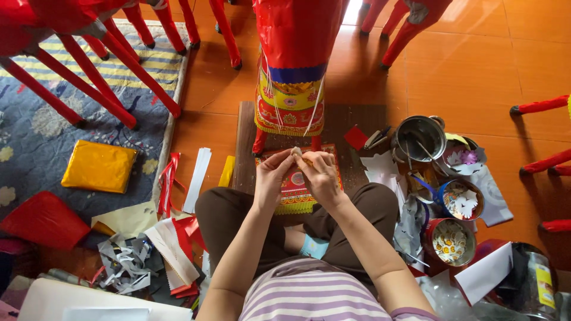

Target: Decorating traditional paper horse figures with paper cutouts and paint

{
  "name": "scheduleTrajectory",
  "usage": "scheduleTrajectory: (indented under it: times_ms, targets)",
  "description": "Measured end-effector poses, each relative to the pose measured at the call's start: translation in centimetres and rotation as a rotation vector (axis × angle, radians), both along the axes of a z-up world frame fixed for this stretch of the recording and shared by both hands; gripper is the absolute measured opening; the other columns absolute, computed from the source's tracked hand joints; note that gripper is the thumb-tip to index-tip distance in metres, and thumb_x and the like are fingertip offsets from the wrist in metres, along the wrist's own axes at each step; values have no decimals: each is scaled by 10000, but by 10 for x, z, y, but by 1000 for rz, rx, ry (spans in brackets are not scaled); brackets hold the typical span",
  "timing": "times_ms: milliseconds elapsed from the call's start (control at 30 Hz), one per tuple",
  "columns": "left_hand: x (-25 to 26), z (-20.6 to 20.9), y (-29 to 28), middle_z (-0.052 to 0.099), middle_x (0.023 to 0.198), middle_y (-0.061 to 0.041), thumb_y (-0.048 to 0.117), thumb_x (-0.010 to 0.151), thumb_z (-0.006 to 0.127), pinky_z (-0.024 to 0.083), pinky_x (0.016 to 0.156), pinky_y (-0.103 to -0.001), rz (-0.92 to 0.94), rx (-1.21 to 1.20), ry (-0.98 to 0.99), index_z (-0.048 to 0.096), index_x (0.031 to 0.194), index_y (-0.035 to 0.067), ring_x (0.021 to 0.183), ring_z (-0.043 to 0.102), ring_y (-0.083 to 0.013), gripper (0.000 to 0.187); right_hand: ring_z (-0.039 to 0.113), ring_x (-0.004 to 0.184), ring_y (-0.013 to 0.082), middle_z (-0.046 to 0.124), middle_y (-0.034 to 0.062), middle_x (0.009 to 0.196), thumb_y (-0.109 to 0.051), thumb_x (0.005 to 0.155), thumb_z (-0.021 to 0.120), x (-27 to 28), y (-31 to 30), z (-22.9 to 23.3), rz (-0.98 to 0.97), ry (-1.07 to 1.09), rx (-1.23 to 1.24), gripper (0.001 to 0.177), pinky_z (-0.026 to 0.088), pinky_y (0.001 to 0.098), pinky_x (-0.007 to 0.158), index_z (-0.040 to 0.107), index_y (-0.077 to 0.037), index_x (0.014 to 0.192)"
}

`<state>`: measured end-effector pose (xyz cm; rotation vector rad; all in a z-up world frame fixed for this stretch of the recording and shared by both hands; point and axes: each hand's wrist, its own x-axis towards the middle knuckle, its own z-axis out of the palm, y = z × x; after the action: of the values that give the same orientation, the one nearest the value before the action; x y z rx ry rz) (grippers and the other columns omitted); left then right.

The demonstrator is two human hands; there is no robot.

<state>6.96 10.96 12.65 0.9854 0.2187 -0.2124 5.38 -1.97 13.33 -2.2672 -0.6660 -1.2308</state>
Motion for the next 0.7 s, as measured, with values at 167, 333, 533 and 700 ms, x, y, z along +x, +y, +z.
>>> scheduleTrajectory:
  times_ms: [167, 333, 533, 700]
  targets:
    - [0, 2, 4, 714, 977, -223, -37, 843, 703, 603, 793, -356, -8, 82, -57, 687, 1091, -85, 884, 700, -261, 252, 562, 909, 183, 574, 10, 987, -37, 838, 676, 0, -11, -4, -23, 28, -30, 261, 452, 309, 798, 751, -137, 1068]
    - [17, 33, 30, 722, 943, -244, -43, 829, 703, 605, 784, -386, 78, 251, -168, 721, 1020, -75, 883, 701, -270, 195, 618, 942, 234, 596, 47, 965, 32, 831, 674, 7, -30, 25, 31, 187, 279, 213, 513, 308, 806, 760, -95, 980]
    - [52, 113, 39, 728, 927, -208, 69, 912, 703, 615, 735, -287, 372, 345, -466, 708, 1081, -18, 771, 728, -192, 190, 634, 851, 207, 626, 107, 910, -2, 903, 678, 41, -45, 126, 191, 188, 668, 90, 497, 290, 739, 729, -33, 970]
    - [81, 160, 13, 738, 952, -178, 81, 927, 707, 607, 785, -312, 644, 582, -799, 706, 1045, -30, 888, 737, -232, 163, 605, 749, 248, 627, 169, 874, 58, 931, 648, 84, -31, 148, 7, -64, 575, 135, 511, 319, 660, 674, 49, 1063]
